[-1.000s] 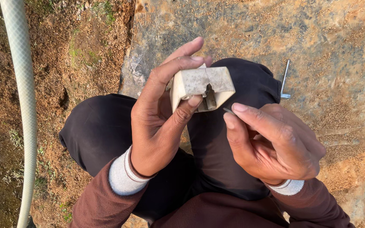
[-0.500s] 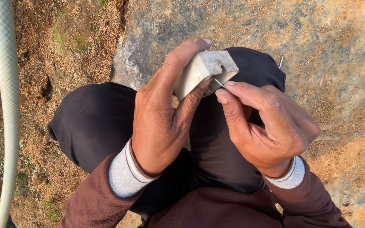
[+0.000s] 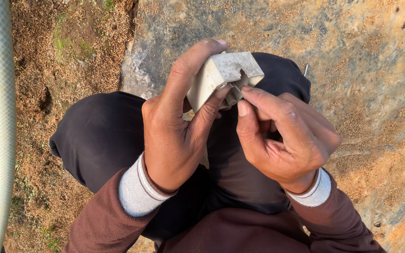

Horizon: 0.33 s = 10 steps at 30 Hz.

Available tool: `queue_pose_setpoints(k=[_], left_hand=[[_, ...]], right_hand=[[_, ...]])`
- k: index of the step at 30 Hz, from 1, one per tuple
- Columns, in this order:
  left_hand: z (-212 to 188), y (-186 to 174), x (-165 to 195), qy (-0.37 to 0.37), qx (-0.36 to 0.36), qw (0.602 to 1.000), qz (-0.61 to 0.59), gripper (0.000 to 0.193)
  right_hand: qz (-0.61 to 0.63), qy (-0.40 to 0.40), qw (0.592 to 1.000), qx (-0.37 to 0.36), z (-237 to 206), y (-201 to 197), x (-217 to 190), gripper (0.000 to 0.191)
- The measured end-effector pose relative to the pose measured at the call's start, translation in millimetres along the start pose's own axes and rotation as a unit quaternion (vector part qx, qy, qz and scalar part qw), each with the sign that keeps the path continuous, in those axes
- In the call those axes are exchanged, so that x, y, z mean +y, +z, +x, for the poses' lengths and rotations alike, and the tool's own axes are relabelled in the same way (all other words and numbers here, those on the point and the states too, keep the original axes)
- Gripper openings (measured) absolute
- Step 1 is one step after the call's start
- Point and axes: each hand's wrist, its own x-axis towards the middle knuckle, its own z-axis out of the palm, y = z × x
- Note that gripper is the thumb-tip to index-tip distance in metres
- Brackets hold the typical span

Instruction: The person uses a metal tool to pry and adjust internal parts of a small white plastic electrical component. They repeatedly insert the tool into the housing, manipulate internal pieces, and occasionally use a hammer to tap the tool. The person also uses their fingers to adjust small internal parts.

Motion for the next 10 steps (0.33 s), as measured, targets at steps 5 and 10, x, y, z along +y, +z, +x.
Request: queue_pose_setpoints(k=[5,10], left_hand=[[1.8,0.7,3.0,-0.025,0.000,0.999,-0.021,0.036],[7.6,2.1,9.2,-0.062,-0.010,0.998,-0.031,0.040]], right_hand=[[-0.020,-0.001,0.999,0.028,-0.8,-1.2,-2.8,0.019],[-0.019,0.003,0.999,0.038,11.5,-7.9,-8.8,0.019]])
